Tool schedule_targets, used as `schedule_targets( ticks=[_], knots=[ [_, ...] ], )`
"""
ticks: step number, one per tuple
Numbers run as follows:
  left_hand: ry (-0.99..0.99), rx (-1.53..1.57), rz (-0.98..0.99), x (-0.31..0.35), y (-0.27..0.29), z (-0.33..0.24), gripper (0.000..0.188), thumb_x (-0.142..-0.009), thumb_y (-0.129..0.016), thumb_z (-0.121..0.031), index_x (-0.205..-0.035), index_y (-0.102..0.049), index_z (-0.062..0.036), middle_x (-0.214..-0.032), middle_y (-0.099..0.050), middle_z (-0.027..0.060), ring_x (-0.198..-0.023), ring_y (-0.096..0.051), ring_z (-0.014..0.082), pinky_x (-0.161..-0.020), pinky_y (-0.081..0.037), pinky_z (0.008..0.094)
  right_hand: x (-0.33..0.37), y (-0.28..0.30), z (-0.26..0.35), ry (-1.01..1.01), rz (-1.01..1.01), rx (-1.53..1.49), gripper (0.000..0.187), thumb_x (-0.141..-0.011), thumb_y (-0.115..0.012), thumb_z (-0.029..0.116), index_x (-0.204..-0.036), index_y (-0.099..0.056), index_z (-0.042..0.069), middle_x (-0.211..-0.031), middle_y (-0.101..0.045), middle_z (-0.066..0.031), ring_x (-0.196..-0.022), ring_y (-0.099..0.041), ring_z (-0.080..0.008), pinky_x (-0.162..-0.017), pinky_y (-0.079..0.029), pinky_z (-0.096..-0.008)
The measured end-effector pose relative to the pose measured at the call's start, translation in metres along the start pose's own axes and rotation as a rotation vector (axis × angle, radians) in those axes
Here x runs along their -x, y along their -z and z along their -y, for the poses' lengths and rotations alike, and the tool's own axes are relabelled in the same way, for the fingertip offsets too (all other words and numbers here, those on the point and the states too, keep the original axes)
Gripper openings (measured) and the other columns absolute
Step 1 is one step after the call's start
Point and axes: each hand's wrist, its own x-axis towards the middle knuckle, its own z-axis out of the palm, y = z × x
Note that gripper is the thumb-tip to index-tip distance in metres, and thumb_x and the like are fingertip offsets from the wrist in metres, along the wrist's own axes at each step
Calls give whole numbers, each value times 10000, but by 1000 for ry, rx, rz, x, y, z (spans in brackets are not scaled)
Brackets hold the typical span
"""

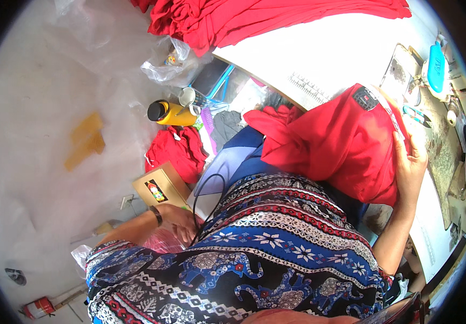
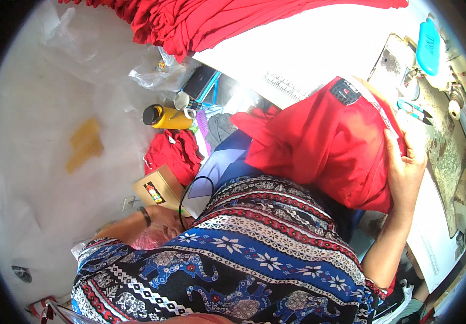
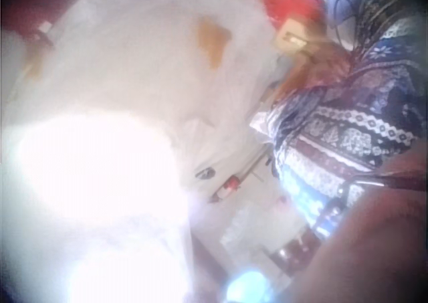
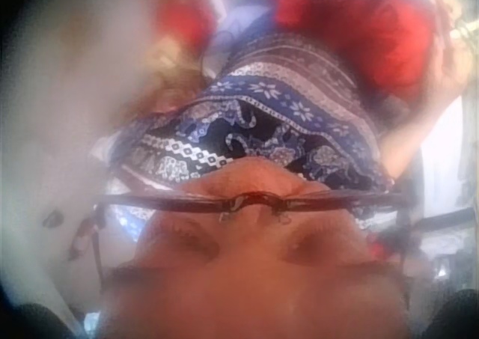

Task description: The person sews red fabric using a sewing machine and then measures the neckline with a tape measure.

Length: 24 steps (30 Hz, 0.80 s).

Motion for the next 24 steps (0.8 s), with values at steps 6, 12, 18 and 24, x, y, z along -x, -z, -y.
schedule_targets(
  ticks=[6, 12, 18, 24],
  knots=[
    [-24, 113, 94, -4, 2, -1, 327, -962, -582, -289, -1114, -709, -28, -1079, -748, 110, -911, -754, 212, -701, -599, 332, 1, -3, -2, -17, 18, -44, 214, -950, -703, 85, -1137, -713, -17, -966, -715, -64, -876, -637, -112, -797, -513, -287],
    [-22, -213, 14, 20, -12, -25, 385, -961, -620, -356, -1171, -699, -44, -1109, -737, 113, -995, -740, 232, -782, -612, 355, 0, -4, -3, 47, -19, 6, 194, -929, -726, 87, -1084, -716, -29, -896, -700, -67, -830, -622, -122, -764, -503, -293],
    [-73, -33, 223, 9, 6, 5, 343, -914, -676, -318, -1160, -724, -83, -1163, -714, 120, -1121, -691, 222, -786, -604, 397, 3, -5, -9, 27, -35, -26, 175, -920, -727, 98, -1038, -717, -32, -822, -675, -82, -760, -593, -123, -708, -480, -286],
    [-127, 84, 163, 4, 36, 4, 325, -903, -677, -303, -1135, -729, -82, -1130, -721, 114, -1083, -698, 229, -782, -599, 396, 3, -6, 10, 18, -40, -111, 181, -916, -685, 64, -1064, -726, -31, -891, -733, -121, -819, -665, -163, -757, -525, -314]
  ],
)
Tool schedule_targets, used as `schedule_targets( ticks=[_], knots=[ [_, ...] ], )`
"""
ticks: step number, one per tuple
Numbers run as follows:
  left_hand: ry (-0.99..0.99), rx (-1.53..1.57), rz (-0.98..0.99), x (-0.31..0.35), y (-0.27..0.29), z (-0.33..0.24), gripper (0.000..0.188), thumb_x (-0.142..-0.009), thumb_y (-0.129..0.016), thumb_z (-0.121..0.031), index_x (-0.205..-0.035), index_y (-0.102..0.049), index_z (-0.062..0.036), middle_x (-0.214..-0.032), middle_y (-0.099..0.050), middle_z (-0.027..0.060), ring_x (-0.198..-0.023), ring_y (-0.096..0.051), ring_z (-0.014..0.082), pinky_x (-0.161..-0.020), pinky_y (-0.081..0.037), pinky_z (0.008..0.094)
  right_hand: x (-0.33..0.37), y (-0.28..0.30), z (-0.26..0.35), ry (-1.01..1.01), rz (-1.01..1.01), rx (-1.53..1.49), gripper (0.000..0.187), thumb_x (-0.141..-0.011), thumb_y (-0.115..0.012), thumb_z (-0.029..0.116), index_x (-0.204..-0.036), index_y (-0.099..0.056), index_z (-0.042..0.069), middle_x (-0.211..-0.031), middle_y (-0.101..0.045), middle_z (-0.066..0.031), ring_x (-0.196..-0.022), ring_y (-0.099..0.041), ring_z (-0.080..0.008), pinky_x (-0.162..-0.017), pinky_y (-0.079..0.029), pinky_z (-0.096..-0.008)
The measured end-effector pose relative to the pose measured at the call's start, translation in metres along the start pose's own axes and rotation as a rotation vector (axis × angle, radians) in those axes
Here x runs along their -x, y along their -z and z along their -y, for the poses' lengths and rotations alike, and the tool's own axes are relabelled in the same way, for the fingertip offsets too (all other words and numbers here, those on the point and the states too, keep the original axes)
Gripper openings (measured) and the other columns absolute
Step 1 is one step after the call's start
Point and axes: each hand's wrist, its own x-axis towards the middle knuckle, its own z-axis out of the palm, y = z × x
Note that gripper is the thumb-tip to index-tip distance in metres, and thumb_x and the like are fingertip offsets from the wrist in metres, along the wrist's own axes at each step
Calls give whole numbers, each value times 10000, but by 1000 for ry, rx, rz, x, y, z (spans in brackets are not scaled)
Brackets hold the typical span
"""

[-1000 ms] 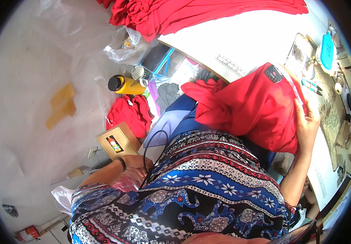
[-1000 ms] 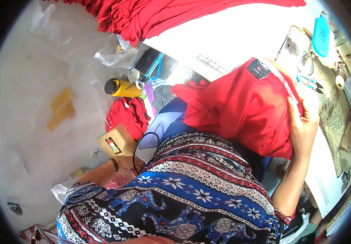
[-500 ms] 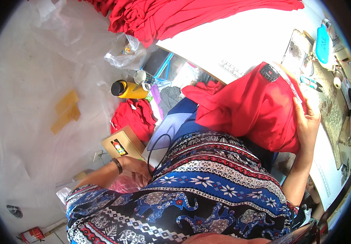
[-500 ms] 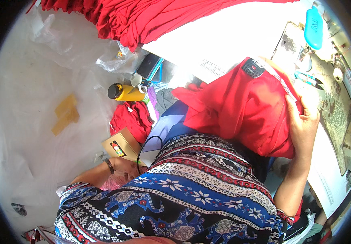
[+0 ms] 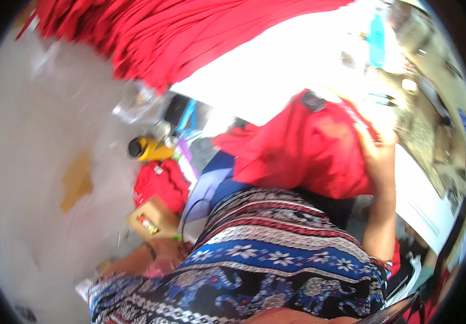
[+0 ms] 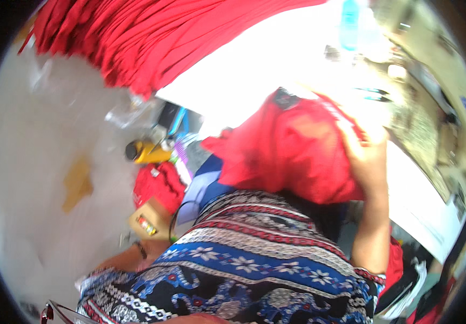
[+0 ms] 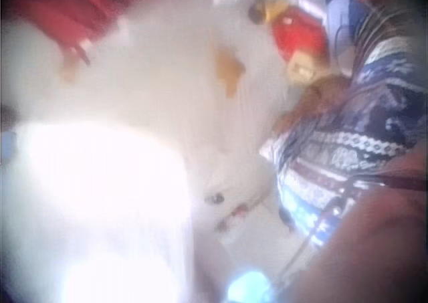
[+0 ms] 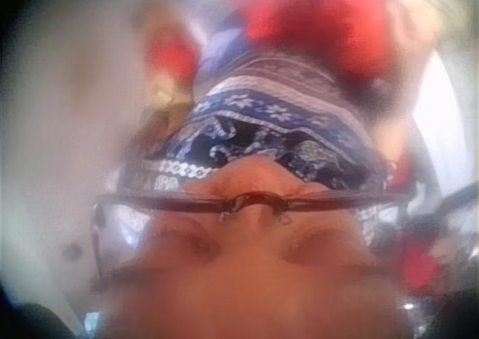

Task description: The person sews red fabric using a sewing machine and then measures the neckline with a tape measure.

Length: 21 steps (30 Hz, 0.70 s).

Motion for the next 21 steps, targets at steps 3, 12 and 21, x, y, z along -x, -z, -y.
schedule_targets(
  ticks=[3, 12, 21],
  knots=[
    [8, -25, -90, -1, 21, -13, 316, -898, -677, -296, -1122, -732, -81, -1113, -725, 111, -1064, -702, 232, -780, -597, 395, -5, 5, 9, 17, 54, 77, 231, -878, -709, 110, -1075, -720, -11, -914, -725, -177, -804, -690, -270, -738, -537, -356],
    [17, -108, -270, 22, 64, -58, 289, -881, -679, -274, -1084, -739, -78, -1063, -736, 102, -1008, -713, 242, -773, -589, 394, -5, 17, 5, 163, 45, 193, 220, -885, -716, 144, -1049, -685, 1, -916, -671, -193, -820, -653, -350, -746, -514, -400],
    [-41, -168, -378, 54, 77, -76, 262, -865, -680, -251, -1047, -747, -75, -1013, -746, 94, -951, -724, 251, -766, -582, 392, -7, 19, 9, 47, 15, 38, 209, -955, -640, 185, -1038, -683, -2, -852, -690, -201, -790, -692, -327, -730, -520, -387]
  ],
)
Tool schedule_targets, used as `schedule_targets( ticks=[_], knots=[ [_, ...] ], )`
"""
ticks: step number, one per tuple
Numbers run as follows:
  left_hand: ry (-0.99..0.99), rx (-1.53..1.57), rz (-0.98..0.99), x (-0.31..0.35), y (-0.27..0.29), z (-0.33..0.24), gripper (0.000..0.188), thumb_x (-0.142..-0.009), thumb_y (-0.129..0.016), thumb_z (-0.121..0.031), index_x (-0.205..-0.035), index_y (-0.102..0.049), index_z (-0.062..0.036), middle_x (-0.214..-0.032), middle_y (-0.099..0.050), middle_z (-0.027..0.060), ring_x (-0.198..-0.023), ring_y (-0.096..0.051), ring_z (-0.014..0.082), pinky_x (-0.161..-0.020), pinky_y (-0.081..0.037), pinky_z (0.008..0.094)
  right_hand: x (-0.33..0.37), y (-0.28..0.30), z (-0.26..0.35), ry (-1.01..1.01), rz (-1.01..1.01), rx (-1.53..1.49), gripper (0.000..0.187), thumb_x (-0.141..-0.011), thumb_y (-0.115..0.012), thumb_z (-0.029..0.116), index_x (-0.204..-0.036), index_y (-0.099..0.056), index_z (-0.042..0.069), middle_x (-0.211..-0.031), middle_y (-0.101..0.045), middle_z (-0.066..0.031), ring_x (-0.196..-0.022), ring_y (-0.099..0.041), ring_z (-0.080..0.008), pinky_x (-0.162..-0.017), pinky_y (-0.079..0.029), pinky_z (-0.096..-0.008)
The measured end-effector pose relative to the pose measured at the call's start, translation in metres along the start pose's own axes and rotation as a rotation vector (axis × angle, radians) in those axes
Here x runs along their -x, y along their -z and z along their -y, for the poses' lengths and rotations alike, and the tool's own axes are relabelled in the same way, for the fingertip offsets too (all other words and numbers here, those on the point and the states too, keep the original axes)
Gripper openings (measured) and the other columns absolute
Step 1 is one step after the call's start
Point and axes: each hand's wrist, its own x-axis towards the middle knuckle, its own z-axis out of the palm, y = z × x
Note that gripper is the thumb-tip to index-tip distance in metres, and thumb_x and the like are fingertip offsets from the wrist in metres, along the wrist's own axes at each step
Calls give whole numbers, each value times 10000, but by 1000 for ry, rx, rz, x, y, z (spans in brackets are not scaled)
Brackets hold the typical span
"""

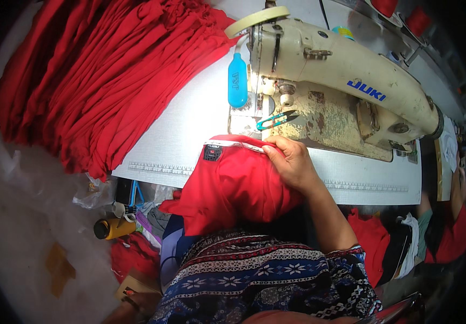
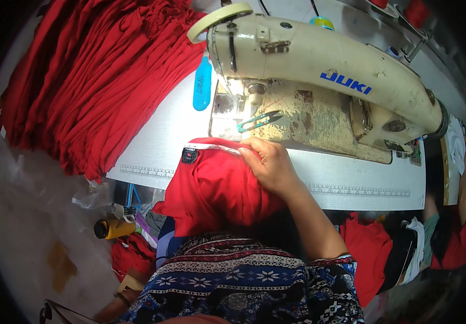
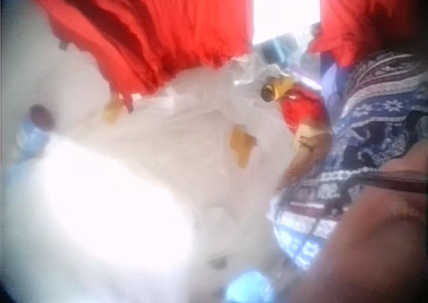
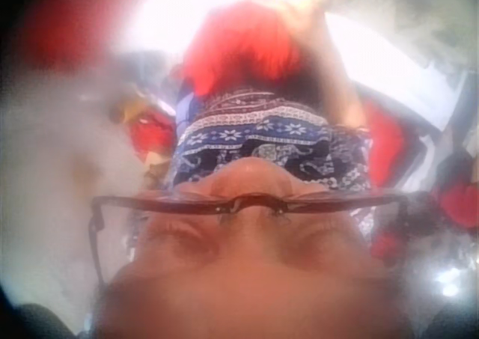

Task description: The person sews red fabric using a sewing machine and then measures the neckline with a tape measure.

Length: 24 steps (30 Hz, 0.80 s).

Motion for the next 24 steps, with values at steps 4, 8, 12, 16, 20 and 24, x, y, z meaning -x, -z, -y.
schedule_targets(
  ticks=[4, 8, 12, 16, 20, 24],
  knots=[
    [-77, -245, -157, 51, 13, -44, 250, -858, -681, -242, -1030, -750, -73, -991, -751, 90, -926, -729, 256, -764, -578, 392, -6, 1, 3, -74, 28, -59, 218, -965, -633, 192, -1016, -688, -12, -810, -675, -185, -745, -673, -271, -712, -508, -365],
    [-536, -1102, -780, 135, -60, -203, 177, -878, -683, -186, -990, -734, -59, -842, -725, 94, -807, -705, 333, -732, -547, 393, -2, 10, -1, -124, 41, -43, 221, -964, -637, 197, -993, -687, -15, -796, -670, -181, -725, -662, -260, -705, -502, -365],
    [-1558, -1025, -909, 104, -136, -311, 173, -857, -732, -108, -1011, -742, -31, -908, -704, 146, -824, -667, 328, -732, -529, 386, -5, 4, -6, -66, 10, 6, 215, -947, -651, 189, -978, -684, -21, -821, -686, -185, -761, -677, -292, -732, -513, -376],
    [-1804, -916, -1081, 26, -178, -392, 159, -855, -749, -135, -984, -724, -45, -953, -695, 132, -851, -656, 329, -741, -527, 389, -9, -7, -3, 69, -73, 218, 186, -897, -690, 148, -980, -681, -17, -921, -703, -192, -863, -681, -349, -793, -525, -401],
    [-1700, -848, -1120, -13, -178, -406, 123, -871, -725, -126, -939, -709, -25, -910, -691, 134, -828, -663, 308, -728, -524, 375, -7, -10, -6, 115, -117, 261, 151, -898, -684, 123, -954, -668, -16, -916, -686, -188, -883, -666, -364, -802, -520, -410],
    [-1673, -138, -896, -1, -130, -389, 162, -975, -657, -158, -925, -677, -5, -827, -646, 22, -763, -560, 90, -700, -473, 266, -4, -10, -8, 107, -112, 275, 136, -905, -661, 113, -949, -650, -14, -922, -666, -194, -902, -654, -391, -800, -516, -436]
  ],
)
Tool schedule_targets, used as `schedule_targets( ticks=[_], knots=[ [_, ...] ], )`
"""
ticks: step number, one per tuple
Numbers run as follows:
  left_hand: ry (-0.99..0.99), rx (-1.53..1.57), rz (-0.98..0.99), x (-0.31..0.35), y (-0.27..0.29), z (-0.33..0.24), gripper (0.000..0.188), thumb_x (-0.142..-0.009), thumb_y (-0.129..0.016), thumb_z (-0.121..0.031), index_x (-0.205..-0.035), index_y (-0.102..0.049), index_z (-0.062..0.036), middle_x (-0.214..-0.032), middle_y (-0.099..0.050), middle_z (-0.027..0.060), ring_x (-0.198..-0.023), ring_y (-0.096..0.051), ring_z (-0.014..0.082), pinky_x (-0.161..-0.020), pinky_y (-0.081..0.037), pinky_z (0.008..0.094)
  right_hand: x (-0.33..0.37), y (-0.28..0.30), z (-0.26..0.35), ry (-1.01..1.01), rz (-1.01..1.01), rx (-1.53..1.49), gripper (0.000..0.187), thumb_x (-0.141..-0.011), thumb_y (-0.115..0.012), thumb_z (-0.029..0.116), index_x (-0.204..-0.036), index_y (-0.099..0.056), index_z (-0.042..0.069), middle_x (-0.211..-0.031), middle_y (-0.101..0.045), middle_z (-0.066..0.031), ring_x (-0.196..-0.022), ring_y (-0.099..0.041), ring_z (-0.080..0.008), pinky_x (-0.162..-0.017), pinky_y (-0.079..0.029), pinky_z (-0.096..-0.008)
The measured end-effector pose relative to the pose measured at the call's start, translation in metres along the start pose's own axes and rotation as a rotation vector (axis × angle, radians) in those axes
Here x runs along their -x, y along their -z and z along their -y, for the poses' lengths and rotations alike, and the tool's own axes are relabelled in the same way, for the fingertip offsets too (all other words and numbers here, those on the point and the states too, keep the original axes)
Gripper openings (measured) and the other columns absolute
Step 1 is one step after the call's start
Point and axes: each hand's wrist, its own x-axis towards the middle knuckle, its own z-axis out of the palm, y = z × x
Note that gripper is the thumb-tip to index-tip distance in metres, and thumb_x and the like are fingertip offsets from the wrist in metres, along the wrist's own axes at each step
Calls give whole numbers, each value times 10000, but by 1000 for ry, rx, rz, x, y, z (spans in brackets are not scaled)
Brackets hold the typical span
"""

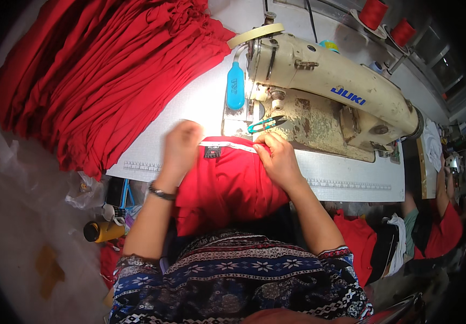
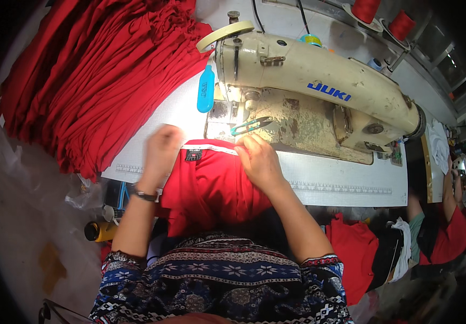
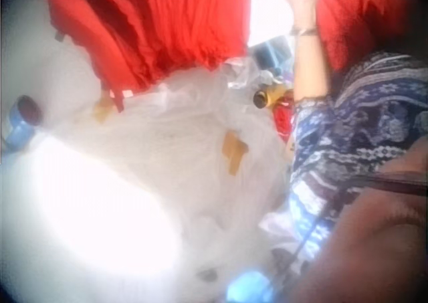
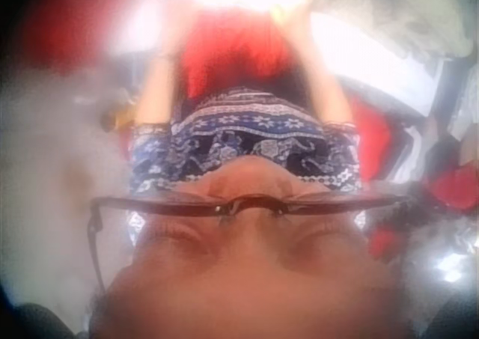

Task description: The person sews red fabric using a sewing machine and then measures the neckline with a tape measure.

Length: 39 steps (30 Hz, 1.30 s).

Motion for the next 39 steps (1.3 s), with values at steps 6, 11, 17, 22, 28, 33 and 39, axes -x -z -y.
schedule_targets(
  ticks=[6, 11, 17, 22, 28, 33, 39],
  knots=[
    [-186, -538, -235, 11, 87, -10, 150, -912, -726, -137, -846, -656, -22, -789, -613, 98, -774, -573, 231, -752, -460, 350, -4, 6, 7, -5, 102, -219, 161, -906, -684, 119, -994, -681, -15, -941, -678, -195, -887, -669, -338, -805, -521, -387],
    [-370, -142, 411, 3, 30, -78, 251, -855, -736, -83, -1089, -691, -6, -996, -692, 96, -1000, -654, 231, -912, -499, 339, -27, 54, 64, -77, 416, -493, 117, -942, -669, 88, -1011, -698, -2, -937, -704, -84, -868, -655, -165, -800, -511, -297],
    [40, 455, 1117, -19, 48, -103, 296, -984, -659, -236, -882, -687, 40, -713, -547, -56, -656, -469, 42, -579, -388, 253, -31, 144, 37, -129, 197, -949, 98, -973, -677, 124, -1028, -670, 44, -904, -664, 6, -836, -601, -68, -766, -495, -236],
    [-123, 655, 1126, -7, 59, -144, 402, -966, -663, -286, -1045, -702, 106, -915, -701, 28, -775, -557, 64, -717, -464, 242, -35, 192, 52, 256, 207, -1201, 155, -992, -662, 190, -1047, -636, 48, -1018, -640, -41, -898, -630, -135, -796, -523, -284],
    [-261, -129, 902, 4, 84, -242, 251, -979, -690, -208, -1057, -718, 28, -781, -627, -18, -752, -540, 48, -685, -482, 267, -46, 278, 128, 398, -48, -985, 195, -968, -698, 244, -1011, -641, 62, -963, -634, -8, -893, -601, -117, -841, -482, -285],
    [-453, -316, 806, 1, 122, -283, 220, -988, -671, -198, -908, -669, 7, -726, -517, -57, -700, -450, 49, -627, -403, 265, -21, 302, 156, 281, 73, -255, 240, -778, -859, 212, -890, -713, 57, -865, -621, 30, -798, -544, -76, -718, -443, -268],
    [-311, 54, 887, -1, 116, -265, 340, -1006, -638, -253, -761, -593, -22, -732, -479, -60, -729, -425, 53, -681, -384, 266, 11, 297, 178, 222, 194, 287, 310, -743, -871, 232, -878, -726, -7, -816, -543, -37, -811, -532, -169, -710, -431, -329]
  ],
)
